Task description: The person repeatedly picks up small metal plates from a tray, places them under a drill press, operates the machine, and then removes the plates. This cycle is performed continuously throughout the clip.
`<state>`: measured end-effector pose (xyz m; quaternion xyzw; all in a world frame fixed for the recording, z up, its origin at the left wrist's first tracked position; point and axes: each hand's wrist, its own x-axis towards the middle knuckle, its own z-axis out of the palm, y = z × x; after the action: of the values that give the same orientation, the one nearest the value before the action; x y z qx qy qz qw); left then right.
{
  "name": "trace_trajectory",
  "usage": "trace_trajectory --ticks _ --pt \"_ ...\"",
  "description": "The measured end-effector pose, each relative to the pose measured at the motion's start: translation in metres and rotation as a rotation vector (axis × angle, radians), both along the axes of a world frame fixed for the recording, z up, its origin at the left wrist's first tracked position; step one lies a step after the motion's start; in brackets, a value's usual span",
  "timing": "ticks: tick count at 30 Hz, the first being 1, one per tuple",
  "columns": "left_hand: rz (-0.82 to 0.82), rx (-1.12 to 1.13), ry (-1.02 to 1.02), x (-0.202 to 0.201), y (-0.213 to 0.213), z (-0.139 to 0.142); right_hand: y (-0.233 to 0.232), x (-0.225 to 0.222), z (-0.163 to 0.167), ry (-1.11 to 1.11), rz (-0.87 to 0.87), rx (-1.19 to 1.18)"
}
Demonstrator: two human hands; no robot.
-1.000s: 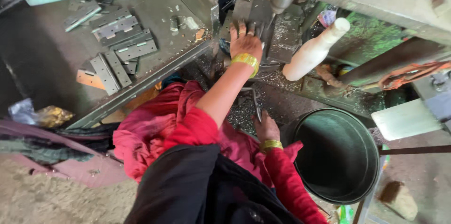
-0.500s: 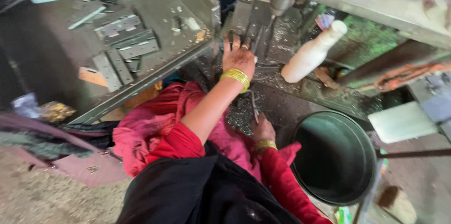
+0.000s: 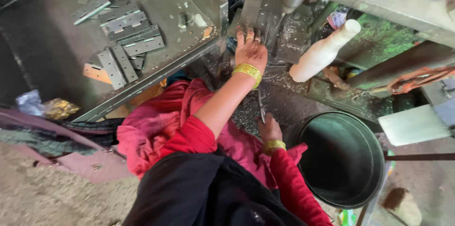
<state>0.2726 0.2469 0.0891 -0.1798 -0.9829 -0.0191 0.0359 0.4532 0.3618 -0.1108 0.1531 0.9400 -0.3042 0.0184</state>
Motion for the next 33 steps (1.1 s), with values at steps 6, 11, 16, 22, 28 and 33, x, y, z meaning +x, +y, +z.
trace_trajectory --ticks 6,11,16,22,28,33 --pt "0.015 -0.014 -0.034 -0.027 0.016 0.009 0.027 -0.012 0.018 0.030 0.046 0.042" --pt "0.015 -0.037 -0.051 -0.030 0.023 0.008 -0.002 0.008 -0.011 0.034 -0.050 -0.058" --pt "0.020 -0.120 -0.129 -0.037 0.019 0.015 0.015 -0.006 0.012 -0.034 0.035 0.023" --pt "0.063 -0.200 -0.186 -0.065 0.036 0.016 0.009 -0.005 0.031 -0.057 -0.047 0.058" --pt "0.088 -0.136 -0.047 -0.064 0.026 0.015 0.003 0.003 0.011 -0.056 -0.022 0.061" --pt "0.081 -0.208 -0.103 -0.048 0.021 0.035 0.018 -0.013 0.040 -0.048 -0.002 0.124"
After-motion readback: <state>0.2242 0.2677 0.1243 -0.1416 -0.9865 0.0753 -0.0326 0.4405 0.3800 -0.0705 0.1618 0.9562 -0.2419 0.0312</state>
